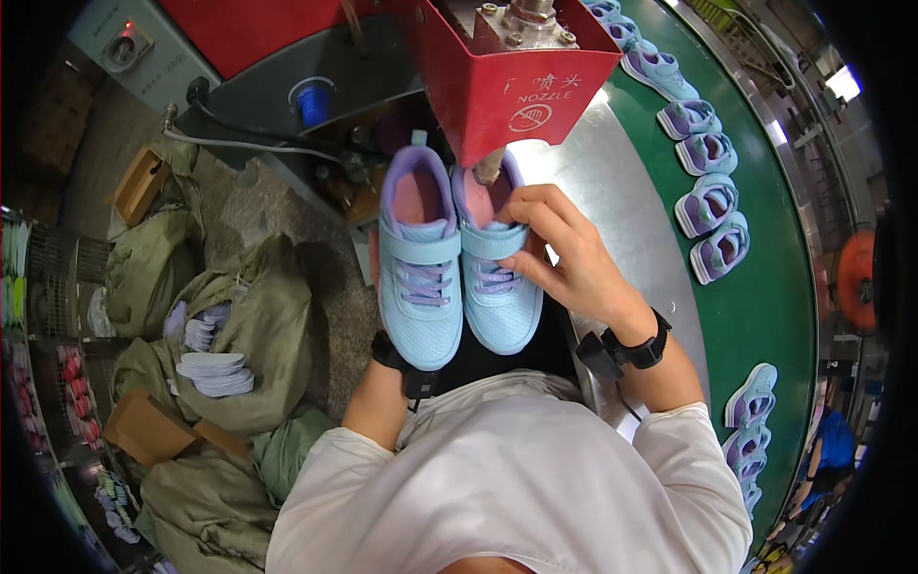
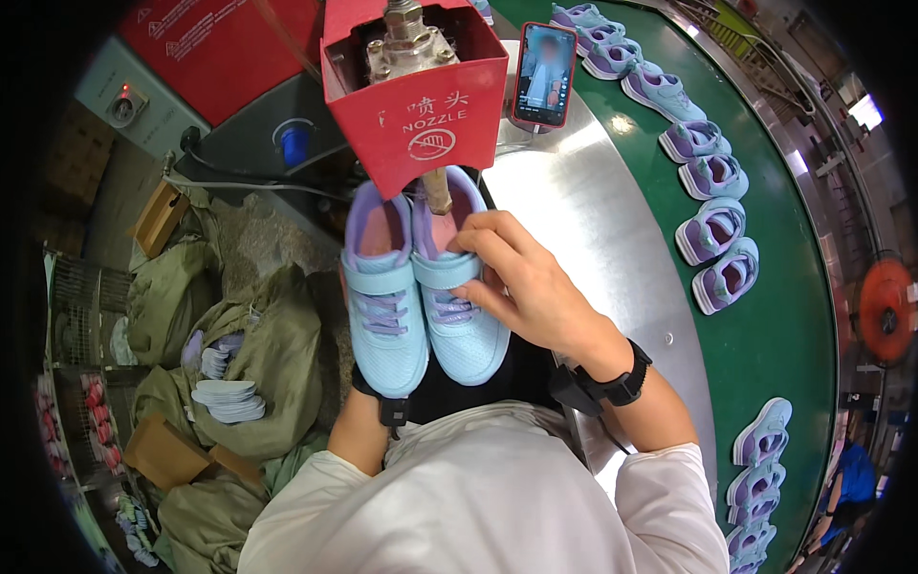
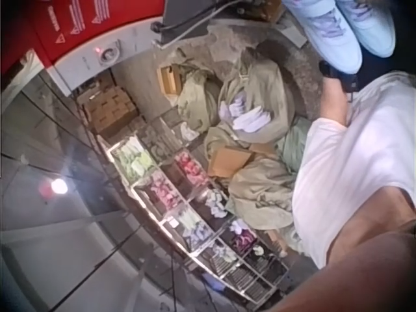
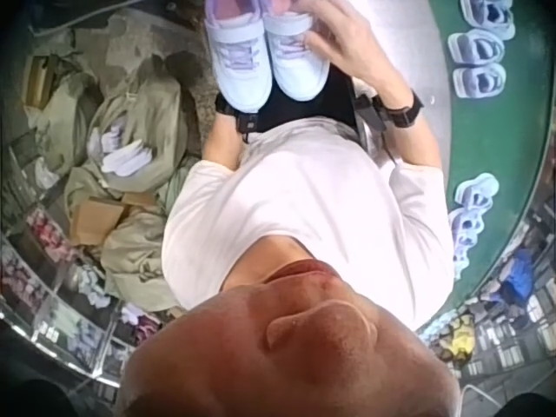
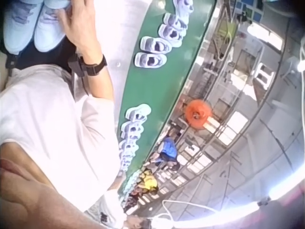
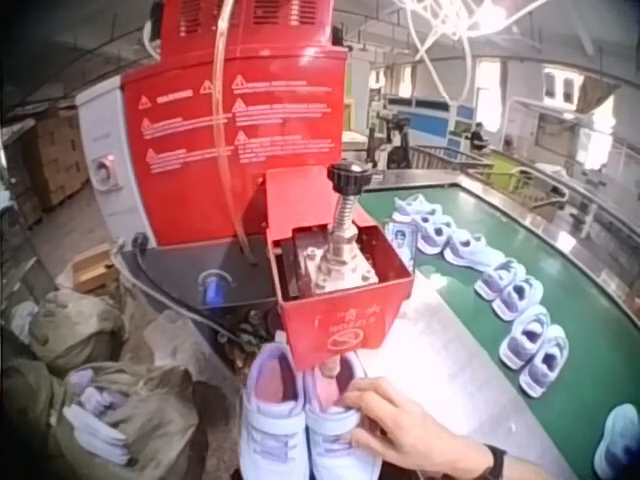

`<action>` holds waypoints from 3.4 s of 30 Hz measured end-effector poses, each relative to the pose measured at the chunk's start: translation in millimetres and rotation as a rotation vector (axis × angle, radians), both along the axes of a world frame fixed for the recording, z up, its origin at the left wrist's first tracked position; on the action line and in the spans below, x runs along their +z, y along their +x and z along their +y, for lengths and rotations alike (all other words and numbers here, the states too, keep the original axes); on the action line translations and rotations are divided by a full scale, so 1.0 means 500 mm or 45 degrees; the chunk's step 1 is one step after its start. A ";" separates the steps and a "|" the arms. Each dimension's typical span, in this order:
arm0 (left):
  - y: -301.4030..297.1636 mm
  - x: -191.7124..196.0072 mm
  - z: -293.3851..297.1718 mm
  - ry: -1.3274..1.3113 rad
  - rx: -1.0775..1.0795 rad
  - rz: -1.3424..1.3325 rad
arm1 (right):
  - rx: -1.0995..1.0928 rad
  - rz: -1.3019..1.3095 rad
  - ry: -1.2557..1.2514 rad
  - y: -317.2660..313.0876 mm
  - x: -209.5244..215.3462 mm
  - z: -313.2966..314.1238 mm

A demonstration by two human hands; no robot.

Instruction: Clean and inspect shoes on a manufacturing assembly line.

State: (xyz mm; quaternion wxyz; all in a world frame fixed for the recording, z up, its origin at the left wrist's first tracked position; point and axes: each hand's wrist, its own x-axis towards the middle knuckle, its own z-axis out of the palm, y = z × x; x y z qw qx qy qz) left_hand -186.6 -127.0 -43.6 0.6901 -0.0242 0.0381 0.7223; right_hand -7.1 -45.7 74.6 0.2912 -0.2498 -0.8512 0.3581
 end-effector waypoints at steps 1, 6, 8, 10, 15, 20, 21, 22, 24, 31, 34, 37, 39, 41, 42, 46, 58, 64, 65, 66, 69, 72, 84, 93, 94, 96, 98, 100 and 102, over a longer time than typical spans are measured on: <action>0.004 0.015 -0.010 -0.014 0.005 0.017 | -0.005 0.017 0.019 0.001 0.021 0.000; -0.010 0.102 -0.051 -0.069 0.047 0.112 | 0.024 0.020 0.052 -0.012 0.108 -0.001; -0.019 0.122 -0.059 -0.081 0.055 0.155 | 0.034 -0.011 0.010 -0.014 0.115 -0.011; -0.026 0.134 -0.062 -0.091 0.060 0.201 | 0.034 0.041 -0.032 -0.014 0.113 -0.019; -0.057 0.141 -0.033 0.138 -0.075 -0.035 | 0.068 0.027 -0.072 -0.012 0.116 -0.001; -0.029 0.139 -0.005 0.062 -0.116 -0.110 | 0.182 -0.297 -0.131 0.027 0.090 0.060; -0.023 0.129 -0.003 -0.036 -0.203 -0.078 | 0.051 -0.333 0.127 0.036 0.076 0.058; -0.013 0.120 0.000 -0.133 -0.294 -0.043 | 0.019 -0.324 0.147 0.052 0.084 0.060; 0.023 0.140 0.008 -0.196 -0.565 0.025 | 0.069 -0.560 0.804 0.085 0.109 0.056; 0.146 0.111 0.147 0.290 -1.168 0.031 | -0.628 -0.790 0.772 0.365 0.109 0.012; 0.161 0.097 0.175 0.309 -1.183 0.252 | -1.426 -0.779 0.481 0.530 0.103 -0.039; 0.179 0.077 0.180 0.313 -1.194 0.340 | -1.900 -1.150 0.104 0.736 0.065 -0.069; 0.170 0.074 0.175 0.319 -1.192 0.361 | -2.004 -1.260 0.049 0.813 0.019 -0.103; 0.173 0.069 0.173 0.313 -1.191 0.355 | -2.258 -1.351 0.146 0.859 -0.024 -0.117; 0.171 0.067 0.167 0.293 -1.203 0.354 | -2.196 -1.103 0.290 0.805 -0.009 -0.109; 0.177 0.075 0.152 0.295 -1.179 0.385 | -1.821 -1.000 -0.042 0.692 0.020 0.041; 0.183 0.075 0.119 0.288 -1.151 0.376 | -1.816 -0.971 -0.093 0.888 -0.114 0.153; 0.177 0.080 0.151 0.185 -1.239 0.337 | -1.060 -0.305 0.316 0.567 0.134 0.063; 0.183 0.067 0.161 0.350 -1.343 0.087 | -0.816 -0.279 0.527 0.499 0.172 0.062; 0.185 0.058 0.163 0.510 -1.424 -0.169 | -0.577 -0.558 0.501 0.458 0.207 0.064; 0.195 0.103 0.130 0.269 -1.156 0.257 | -0.039 -0.720 0.712 0.323 0.219 0.067; 0.169 0.102 0.094 0.407 -0.836 0.406 | 0.354 -0.725 0.837 0.191 0.200 0.056; 0.004 -0.032 0.087 0.233 -0.488 0.275 | 0.013 -0.456 0.041 0.078 0.075 0.067; -0.046 0.068 0.176 0.478 -0.389 0.347 | -0.139 -0.243 0.310 0.043 0.119 0.102; -0.043 0.082 0.167 0.479 -0.397 0.342 | -0.147 -0.247 0.309 0.045 0.125 0.096; -0.031 0.112 0.131 0.349 -0.317 0.440 | -0.110 -0.289 0.321 0.051 0.132 0.079; -0.030 0.117 0.093 0.378 -0.406 0.478 | -0.112 -0.305 0.309 0.061 0.134 0.055; -0.022 0.118 0.067 0.281 -0.479 0.298 | -0.112 -0.321 0.298 0.062 0.143 0.036; -0.017 0.147 0.055 0.236 -0.471 0.304 | -0.130 -0.323 0.255 0.060 0.159 0.021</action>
